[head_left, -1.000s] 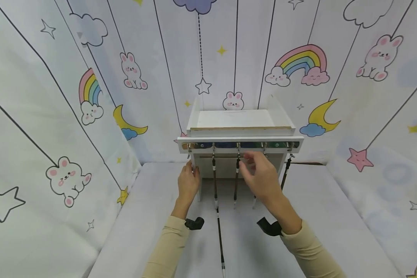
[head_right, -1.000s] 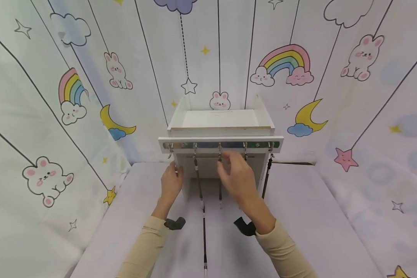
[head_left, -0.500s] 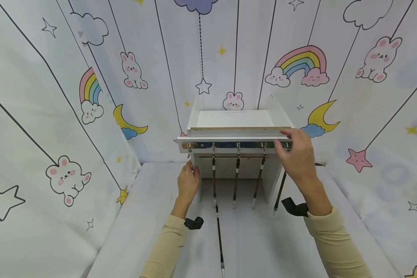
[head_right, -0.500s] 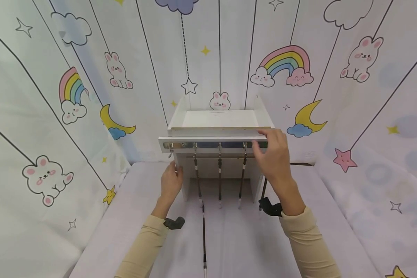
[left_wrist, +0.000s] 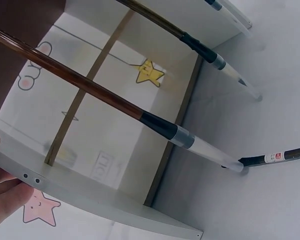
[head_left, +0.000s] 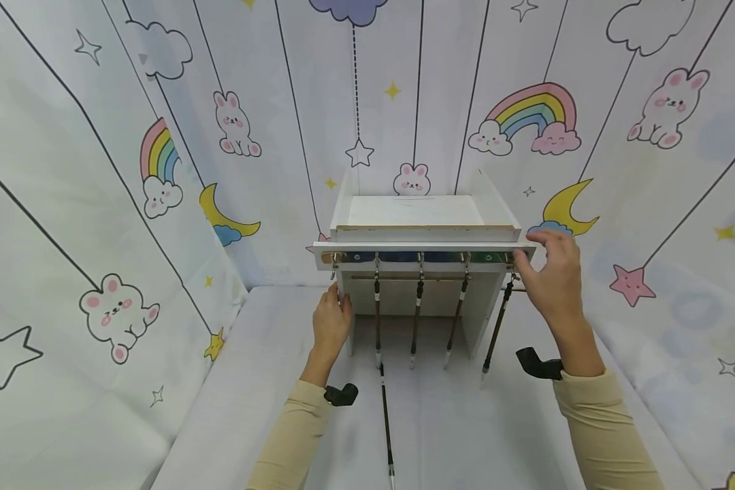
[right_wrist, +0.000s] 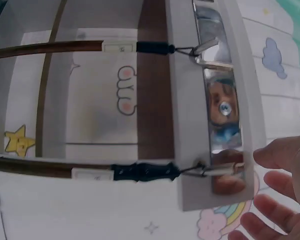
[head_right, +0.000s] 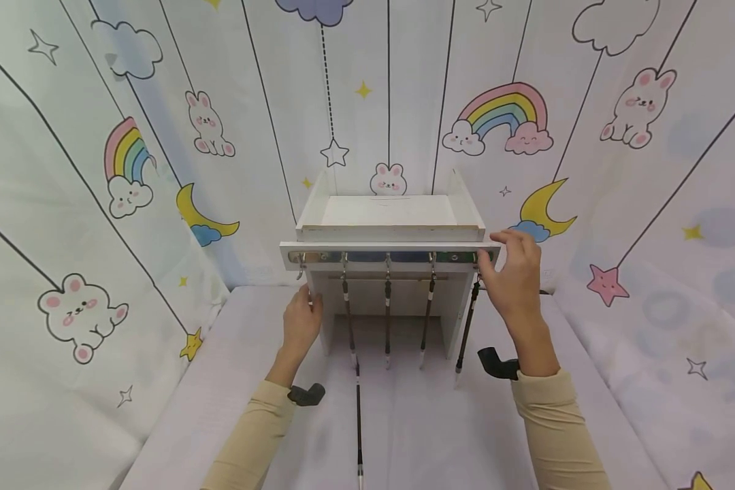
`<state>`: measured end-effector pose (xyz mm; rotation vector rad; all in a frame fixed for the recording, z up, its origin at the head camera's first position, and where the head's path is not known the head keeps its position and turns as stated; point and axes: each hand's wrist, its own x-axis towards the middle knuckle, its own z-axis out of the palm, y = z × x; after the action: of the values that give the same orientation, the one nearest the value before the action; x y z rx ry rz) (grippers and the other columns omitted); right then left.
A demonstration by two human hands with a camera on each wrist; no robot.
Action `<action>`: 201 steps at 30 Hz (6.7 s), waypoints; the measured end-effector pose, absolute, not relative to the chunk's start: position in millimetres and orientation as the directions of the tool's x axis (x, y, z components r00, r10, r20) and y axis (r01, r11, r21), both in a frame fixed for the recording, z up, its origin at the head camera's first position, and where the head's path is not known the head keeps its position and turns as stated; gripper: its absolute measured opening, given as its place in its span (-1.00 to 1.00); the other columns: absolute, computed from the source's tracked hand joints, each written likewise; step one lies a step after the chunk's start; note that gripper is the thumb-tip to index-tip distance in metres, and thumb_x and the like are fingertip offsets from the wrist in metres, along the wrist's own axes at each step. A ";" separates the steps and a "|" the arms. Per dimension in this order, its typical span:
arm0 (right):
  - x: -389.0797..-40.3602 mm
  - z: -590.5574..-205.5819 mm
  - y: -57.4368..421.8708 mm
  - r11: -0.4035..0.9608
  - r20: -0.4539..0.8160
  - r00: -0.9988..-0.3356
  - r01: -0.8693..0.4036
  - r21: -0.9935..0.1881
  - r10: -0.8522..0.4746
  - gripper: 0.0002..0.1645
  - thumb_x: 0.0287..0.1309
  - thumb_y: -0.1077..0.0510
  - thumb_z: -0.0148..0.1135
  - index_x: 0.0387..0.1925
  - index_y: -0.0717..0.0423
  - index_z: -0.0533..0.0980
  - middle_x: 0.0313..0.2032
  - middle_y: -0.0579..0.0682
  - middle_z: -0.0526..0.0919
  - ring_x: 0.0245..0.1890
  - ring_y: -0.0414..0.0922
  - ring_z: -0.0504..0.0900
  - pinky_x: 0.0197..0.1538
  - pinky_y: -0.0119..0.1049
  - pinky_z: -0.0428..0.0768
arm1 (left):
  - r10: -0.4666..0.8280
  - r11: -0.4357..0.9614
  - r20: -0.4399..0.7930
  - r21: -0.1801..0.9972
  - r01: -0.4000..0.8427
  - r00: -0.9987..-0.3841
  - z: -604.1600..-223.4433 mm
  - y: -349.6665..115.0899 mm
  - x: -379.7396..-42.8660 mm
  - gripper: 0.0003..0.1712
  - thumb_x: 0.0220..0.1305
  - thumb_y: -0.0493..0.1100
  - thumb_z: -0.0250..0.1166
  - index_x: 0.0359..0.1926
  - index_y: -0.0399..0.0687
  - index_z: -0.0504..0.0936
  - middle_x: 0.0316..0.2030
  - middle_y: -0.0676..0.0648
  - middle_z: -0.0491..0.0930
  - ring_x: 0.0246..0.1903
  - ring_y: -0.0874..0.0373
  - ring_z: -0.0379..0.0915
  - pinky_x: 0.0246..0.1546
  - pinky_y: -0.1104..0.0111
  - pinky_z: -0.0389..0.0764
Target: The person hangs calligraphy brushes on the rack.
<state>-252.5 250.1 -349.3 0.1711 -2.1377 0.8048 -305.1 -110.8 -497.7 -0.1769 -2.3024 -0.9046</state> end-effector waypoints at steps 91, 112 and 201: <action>-269.9 -380.6 269.0 0.681 0.698 -0.682 -0.407 -0.608 0.216 -0.55 0.39 0.29 0.13 0.27 0.08 0.50 0.13 0.15 0.61 0.03 0.07 0.63 0.00 -0.81 0.41 | -0.189 0.772 0.261 0.636 0.021 -0.947 -631.3 -53.6 -199.3 -0.61 0.17 0.04 0.37 -0.12 -0.14 0.63 -0.36 -0.06 0.59 -0.42 0.07 0.50 -0.43 0.24 0.37; -268.7 -381.7 267.7 0.660 0.687 -0.691 -0.410 -0.630 0.226 -0.55 0.39 0.27 0.14 0.27 0.04 0.50 0.14 0.13 0.61 0.04 0.04 0.63 -0.01 -0.79 0.43 | -0.187 0.883 0.310 0.469 -0.021 -0.932 -651.8 -26.7 -194.3 -0.75 0.19 -0.02 0.36 -0.46 -0.04 0.55 -0.50 0.00 0.48 -0.44 0.11 0.36 -0.39 0.28 0.20; -265.8 -382.6 265.2 0.657 0.672 -0.701 -0.392 -0.644 0.240 -0.57 0.43 0.23 0.11 0.28 0.10 0.48 0.16 0.14 0.59 0.07 0.07 0.62 0.04 -0.77 0.44 | -0.126 0.379 0.468 0.838 0.393 -0.875 -495.6 -47.7 -173.1 -0.74 0.17 -0.35 0.27 -0.08 -0.15 0.61 -0.39 -0.02 0.66 -0.49 0.33 0.56 -0.45 0.48 0.62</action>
<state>-265.8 265.2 -382.6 0.1176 -2.1036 1.0488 -173.1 -47.7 -495.6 -0.2298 -2.1836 -1.5113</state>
